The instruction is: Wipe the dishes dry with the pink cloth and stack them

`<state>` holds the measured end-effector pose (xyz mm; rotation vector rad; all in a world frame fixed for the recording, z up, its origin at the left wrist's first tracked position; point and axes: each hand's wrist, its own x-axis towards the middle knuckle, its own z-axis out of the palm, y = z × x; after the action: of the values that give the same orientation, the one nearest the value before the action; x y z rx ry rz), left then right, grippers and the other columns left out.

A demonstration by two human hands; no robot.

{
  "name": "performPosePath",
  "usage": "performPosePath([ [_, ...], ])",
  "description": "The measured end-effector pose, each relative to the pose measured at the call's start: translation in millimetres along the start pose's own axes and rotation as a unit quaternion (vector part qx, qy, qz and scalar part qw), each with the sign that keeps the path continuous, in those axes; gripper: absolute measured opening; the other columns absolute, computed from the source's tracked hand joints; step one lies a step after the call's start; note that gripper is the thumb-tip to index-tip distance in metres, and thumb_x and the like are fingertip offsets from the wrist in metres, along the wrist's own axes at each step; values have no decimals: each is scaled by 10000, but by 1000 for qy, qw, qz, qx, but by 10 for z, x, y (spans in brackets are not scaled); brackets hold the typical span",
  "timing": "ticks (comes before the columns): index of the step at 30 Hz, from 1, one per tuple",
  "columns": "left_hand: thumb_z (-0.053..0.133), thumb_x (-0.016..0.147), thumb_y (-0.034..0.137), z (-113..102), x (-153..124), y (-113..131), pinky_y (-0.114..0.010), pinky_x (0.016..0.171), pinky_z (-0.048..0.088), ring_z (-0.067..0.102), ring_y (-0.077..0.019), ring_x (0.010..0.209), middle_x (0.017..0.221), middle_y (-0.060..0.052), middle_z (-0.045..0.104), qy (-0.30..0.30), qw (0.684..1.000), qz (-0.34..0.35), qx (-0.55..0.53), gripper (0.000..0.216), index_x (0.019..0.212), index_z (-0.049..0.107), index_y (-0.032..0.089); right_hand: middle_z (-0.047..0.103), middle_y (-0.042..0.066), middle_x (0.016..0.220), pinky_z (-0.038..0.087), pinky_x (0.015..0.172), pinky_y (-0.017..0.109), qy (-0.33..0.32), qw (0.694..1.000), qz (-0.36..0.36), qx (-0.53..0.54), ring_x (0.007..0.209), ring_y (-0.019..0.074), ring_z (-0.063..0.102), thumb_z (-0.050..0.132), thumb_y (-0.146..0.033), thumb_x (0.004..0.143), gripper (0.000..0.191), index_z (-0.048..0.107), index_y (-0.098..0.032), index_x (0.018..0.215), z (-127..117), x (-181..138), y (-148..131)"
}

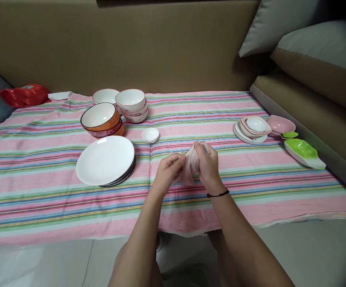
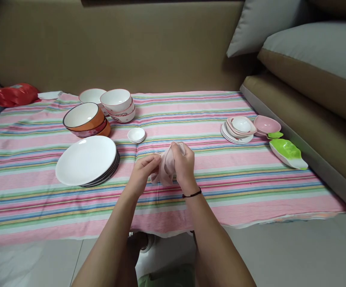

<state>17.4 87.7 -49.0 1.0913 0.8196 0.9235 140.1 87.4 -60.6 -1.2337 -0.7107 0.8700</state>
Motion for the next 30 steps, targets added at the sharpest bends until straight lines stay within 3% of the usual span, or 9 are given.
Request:
performPosePath([
  [4, 652, 748, 505, -22, 17, 13, -205, 417, 207, 295, -55, 443, 536, 45, 351, -11, 1000, -21, -12, 383, 624, 549, 158, 460, -29, 681, 343, 555, 258, -21, 997, -58, -35, 586, 114, 408, 567, -414, 825, 198, 544, -223, 775, -16, 4, -31],
  [7, 679, 732, 474, -46, 21, 23, -202, 425, 277, 373, -63, 451, 550, 31, 438, -23, 1000, -14, -14, 339, 661, 594, 154, 437, -37, 662, 325, 539, 270, -38, 993, -77, -80, 537, 118, 377, 533, -396, 849, 156, 555, -256, 913, -39, -13, -51],
  [10, 729, 687, 448, -61, 6, 12, -196, 453, 346, 453, -76, 494, 577, 14, 517, -9, 999, -12, -30, 319, 695, 632, 144, 415, -46, 637, 329, 542, 282, -54, 992, -68, -87, 502, 127, 349, 528, -424, 860, 212, 522, -291, 1025, -84, -20, -49],
  [14, 761, 660, 435, -82, -27, -8, -186, 452, 404, 486, -68, 460, 540, 31, 541, 39, 992, -24, -119, 331, 739, 637, 139, 560, -13, 804, 408, 611, 296, -90, 996, -23, -21, 648, 165, 507, 554, -493, 832, 377, 464, -320, 1155, -142, -6, -30],
  [17, 824, 589, 370, -115, -38, 24, -201, 587, 513, 600, -84, 581, 701, 10, 655, 79, 975, -7, -208, 363, 824, 652, 153, 596, -13, 856, 438, 634, 285, -124, 992, 12, 10, 704, 162, 546, 590, -502, 806, 459, 450, -320, 1203, -123, -38, -28],
  [20, 844, 568, 317, -144, -40, 69, -199, 665, 538, 638, -85, 662, 809, 3, 690, 95, 966, 5, -241, 364, 836, 651, 164, 605, -14, 863, 454, 672, 273, -158, 987, 22, 17, 759, 156, 567, 602, -468, 813, 466, 457, -312, 1228, -38, -109, -17],
  [22, 835, 585, 316, -153, -42, 77, -193, 665, 537, 639, -83, 670, 818, 4, 692, 97, 965, 7, -242, 360, 854, 647, 168, 615, -2, 928, 462, 703, 272, -141, 990, 15, 22, 823, 158, 579, 599, -453, 817, 441, 478, -301, 1213, 13, -138, 4],
  [26, 805, 625, 355, -171, -40, 43, -203, 657, 529, 628, -84, 669, 811, 3, 685, 132, 967, 42, -213, 353, 873, 632, 173, 602, 23, 1005, 479, 744, 281, -40, 998, 9, 55, 901, 162, 593, 588, -454, 815, 406, 497, -276, 1168, 0, -83, 30],
  [30, 761, 665, 379, -185, -30, 3, -218, 633, 511, 595, -90, 617, 712, 12, 656, 164, 980, 76, -81, 287, 813, 638, 165, 572, 43, 1105, 486, 793, 301, 1, 996, -26, 89, 990, 171, 586, 558, -472, 821, 413, 465, -290, 1179, -66, 0, -18],
])
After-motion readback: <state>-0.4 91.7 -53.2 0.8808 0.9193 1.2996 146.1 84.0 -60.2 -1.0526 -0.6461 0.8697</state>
